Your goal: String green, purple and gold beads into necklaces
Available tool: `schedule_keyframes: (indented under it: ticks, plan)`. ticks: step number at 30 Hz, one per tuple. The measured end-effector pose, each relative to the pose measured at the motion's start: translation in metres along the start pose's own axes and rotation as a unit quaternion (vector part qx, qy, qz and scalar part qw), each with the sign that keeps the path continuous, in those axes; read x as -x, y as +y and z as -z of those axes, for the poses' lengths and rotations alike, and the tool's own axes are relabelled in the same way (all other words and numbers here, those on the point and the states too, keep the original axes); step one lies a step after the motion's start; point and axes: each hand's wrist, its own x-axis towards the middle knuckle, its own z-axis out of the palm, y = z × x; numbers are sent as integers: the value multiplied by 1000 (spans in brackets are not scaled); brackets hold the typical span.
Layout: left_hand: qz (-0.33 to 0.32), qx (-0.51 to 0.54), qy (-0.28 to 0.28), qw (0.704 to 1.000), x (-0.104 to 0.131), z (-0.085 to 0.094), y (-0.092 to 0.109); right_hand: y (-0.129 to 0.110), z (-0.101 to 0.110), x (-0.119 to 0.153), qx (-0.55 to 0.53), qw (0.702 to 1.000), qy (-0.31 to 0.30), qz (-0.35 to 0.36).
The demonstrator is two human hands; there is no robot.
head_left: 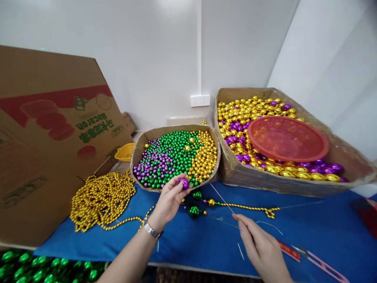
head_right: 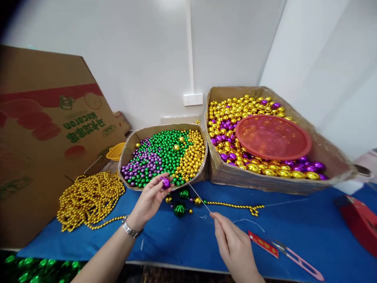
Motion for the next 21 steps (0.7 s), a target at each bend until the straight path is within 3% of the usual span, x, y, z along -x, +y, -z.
schedule_keyframes:
  ticks: [5, 8, 12, 21]
  plan:
    - [18, 2, -4, 1000, 6, 6, -5, 1, -5, 7, -7, 1000, -6, 8]
    - [-28, -87, 6, 996, 11, 7, -12, 1, -8, 10, -18, 999, -14, 29]
    - [-65, -235, -28, 969, 18, 6, -21, -1, -12, 11, -23, 996, -45, 73]
    - [-167, -363, -65, 915, 20, 7, -21, 6, -13, 15, 20, 993, -52, 106]
